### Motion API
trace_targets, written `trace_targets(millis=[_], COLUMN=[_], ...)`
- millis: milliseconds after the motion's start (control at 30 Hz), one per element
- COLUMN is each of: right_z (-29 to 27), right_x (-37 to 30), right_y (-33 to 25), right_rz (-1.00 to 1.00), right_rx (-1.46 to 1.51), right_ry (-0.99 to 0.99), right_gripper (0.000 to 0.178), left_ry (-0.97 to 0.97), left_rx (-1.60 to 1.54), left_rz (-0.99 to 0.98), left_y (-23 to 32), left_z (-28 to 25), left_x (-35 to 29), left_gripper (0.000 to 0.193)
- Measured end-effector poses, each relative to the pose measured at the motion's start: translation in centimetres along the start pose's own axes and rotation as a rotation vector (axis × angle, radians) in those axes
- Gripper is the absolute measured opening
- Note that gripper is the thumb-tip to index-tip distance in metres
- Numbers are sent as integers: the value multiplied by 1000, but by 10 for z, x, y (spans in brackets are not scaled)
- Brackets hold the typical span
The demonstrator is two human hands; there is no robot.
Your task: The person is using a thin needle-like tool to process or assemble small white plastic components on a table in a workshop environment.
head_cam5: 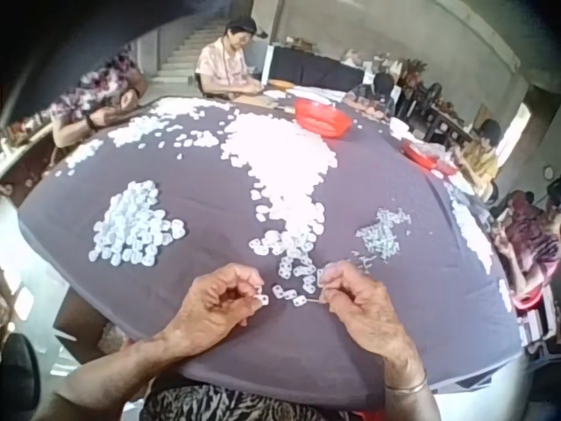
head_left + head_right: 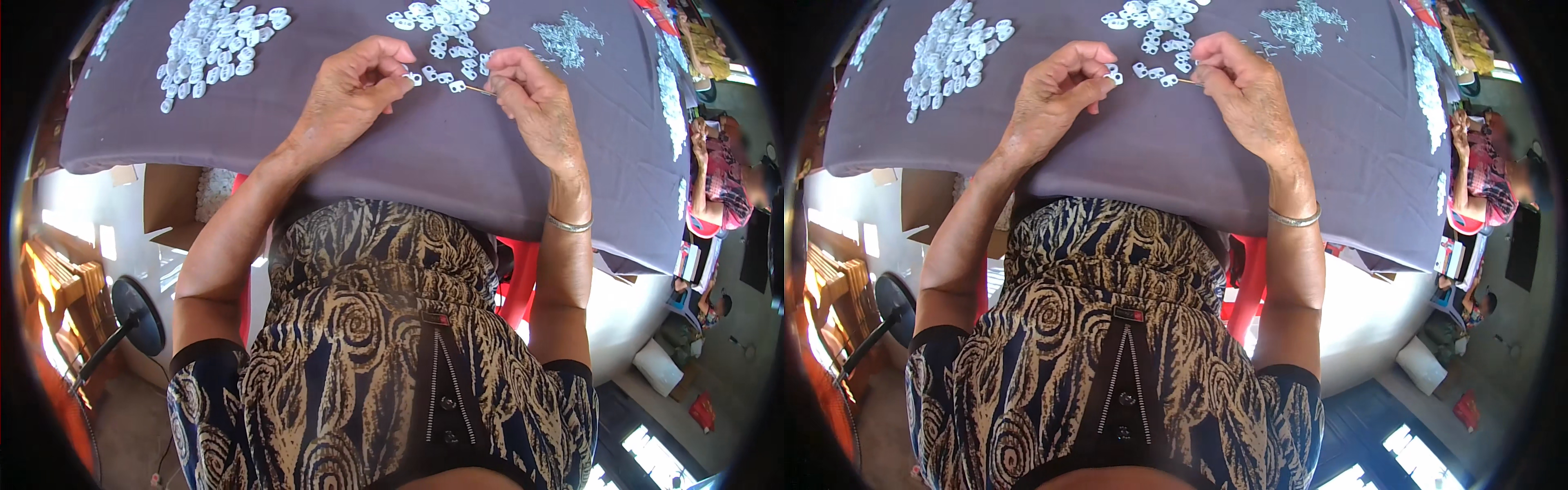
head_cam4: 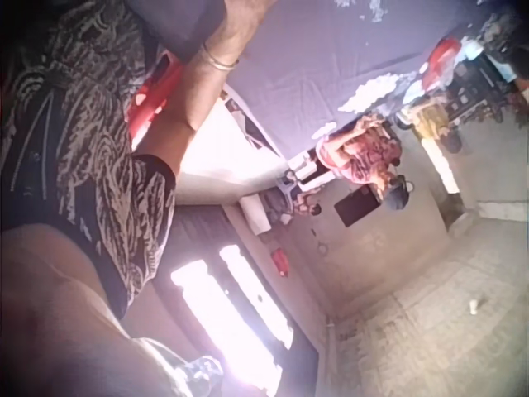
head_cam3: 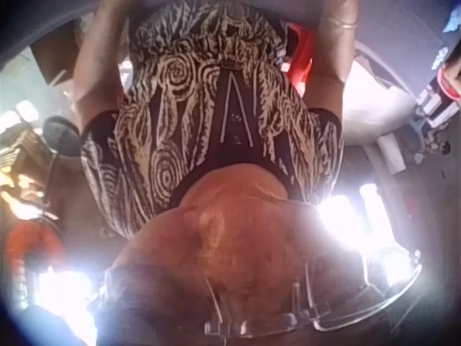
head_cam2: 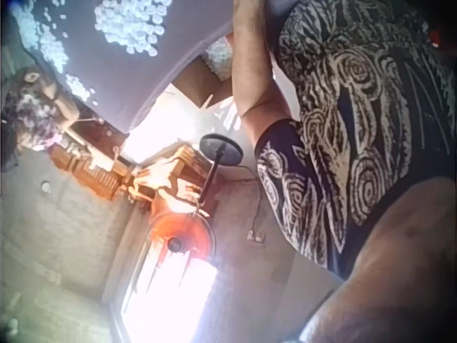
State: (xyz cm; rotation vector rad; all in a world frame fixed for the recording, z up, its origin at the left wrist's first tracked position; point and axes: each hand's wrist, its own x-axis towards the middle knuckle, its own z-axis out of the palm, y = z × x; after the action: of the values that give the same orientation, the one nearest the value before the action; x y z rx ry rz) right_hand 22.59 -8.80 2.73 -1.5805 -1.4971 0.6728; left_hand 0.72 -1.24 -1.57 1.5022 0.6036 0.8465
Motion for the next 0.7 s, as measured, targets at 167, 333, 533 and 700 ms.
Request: trace_targets(millis=[167,333,533,700], right_z=[21,39,50,54], right_x=[16,31,31,26], right_y=[-17,-17,-9,-4], right_rz=[59,-39,-114,-114], right_rx=[146,102,63,157], right_ry=[-256,-290,-255,-211], right_gripper=[10,9,8,8], left_ry=[5,11,70,96], left_rx=[14,47,184,249], left_rz=[-2,-5,74,81], left_y=[0,-1,-3,-3], left_z=[-1,0,2,4], left_x=[0,0,-2,-2], left_gripper=[19,25,38,45])
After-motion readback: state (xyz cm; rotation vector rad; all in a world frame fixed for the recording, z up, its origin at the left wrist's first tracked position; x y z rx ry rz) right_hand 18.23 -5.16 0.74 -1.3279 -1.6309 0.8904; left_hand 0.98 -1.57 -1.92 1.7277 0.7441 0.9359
